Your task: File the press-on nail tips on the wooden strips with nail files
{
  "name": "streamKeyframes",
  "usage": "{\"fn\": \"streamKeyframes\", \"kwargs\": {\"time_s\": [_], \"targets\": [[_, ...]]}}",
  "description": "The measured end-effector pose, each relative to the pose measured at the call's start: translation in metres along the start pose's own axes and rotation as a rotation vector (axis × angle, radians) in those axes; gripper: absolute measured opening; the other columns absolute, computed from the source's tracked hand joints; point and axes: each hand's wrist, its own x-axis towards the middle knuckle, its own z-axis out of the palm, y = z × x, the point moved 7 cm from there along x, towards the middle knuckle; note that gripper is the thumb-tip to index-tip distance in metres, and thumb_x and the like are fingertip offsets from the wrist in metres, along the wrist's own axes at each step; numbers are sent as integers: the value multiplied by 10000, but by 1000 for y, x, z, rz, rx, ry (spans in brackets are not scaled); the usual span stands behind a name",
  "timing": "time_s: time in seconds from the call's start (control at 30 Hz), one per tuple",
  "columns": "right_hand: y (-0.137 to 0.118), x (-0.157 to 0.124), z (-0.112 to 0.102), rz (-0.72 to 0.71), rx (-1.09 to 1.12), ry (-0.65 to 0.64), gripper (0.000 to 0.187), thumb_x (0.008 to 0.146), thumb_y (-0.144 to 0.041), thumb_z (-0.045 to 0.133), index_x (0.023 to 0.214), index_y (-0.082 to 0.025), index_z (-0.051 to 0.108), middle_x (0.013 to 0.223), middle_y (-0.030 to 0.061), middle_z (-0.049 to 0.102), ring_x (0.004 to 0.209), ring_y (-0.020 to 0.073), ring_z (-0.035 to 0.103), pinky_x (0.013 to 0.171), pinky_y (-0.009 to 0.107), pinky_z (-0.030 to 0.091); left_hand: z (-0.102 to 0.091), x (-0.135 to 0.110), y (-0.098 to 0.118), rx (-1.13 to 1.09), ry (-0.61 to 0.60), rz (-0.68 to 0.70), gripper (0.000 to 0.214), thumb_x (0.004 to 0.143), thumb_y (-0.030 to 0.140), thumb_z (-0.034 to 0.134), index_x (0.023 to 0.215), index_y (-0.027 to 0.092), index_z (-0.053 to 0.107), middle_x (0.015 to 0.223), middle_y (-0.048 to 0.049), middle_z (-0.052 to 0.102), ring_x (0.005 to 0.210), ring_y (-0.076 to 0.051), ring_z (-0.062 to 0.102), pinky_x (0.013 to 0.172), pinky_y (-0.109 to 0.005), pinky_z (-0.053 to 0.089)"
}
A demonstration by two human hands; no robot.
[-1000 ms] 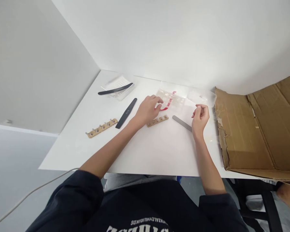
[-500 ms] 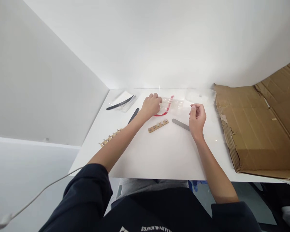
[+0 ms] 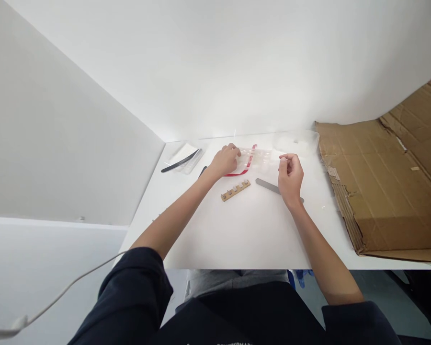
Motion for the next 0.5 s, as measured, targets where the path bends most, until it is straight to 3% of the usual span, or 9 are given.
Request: {"fn": "streamKeyframes", "kwargs": {"time_s": [0.17,0.3,0.5], "targets": [[-1,0,0,5,13,-6,174,1036,-379,508,974,-243,596,713,-53,516,624,133,491,633,294,406,-8,1,-19,-190,15,49,363,895,83,530,1209,197,672,1344,-131,591,1196,-272,633,1055,-436,540],[-1,-1,1,9,18,-16,173,1037,-375,508,972,-243,598,713,-54,507,618,131,479,626,294,401,-17,-5,-26,-128,44,58,320,898,94,525,1159,206,672,1336,-124,598,1206,-286,623,1049,-457,533],[0,-2,2,16,15,-26,173,1032,-376,508,971,-242,600,732,-49,508,628,132,468,622,292,394,-11,-9,-15,-22,4,110,357,925,109,508,1236,196,660,1391,-134,595,1249,-305,606,1037,-450,531]]}}
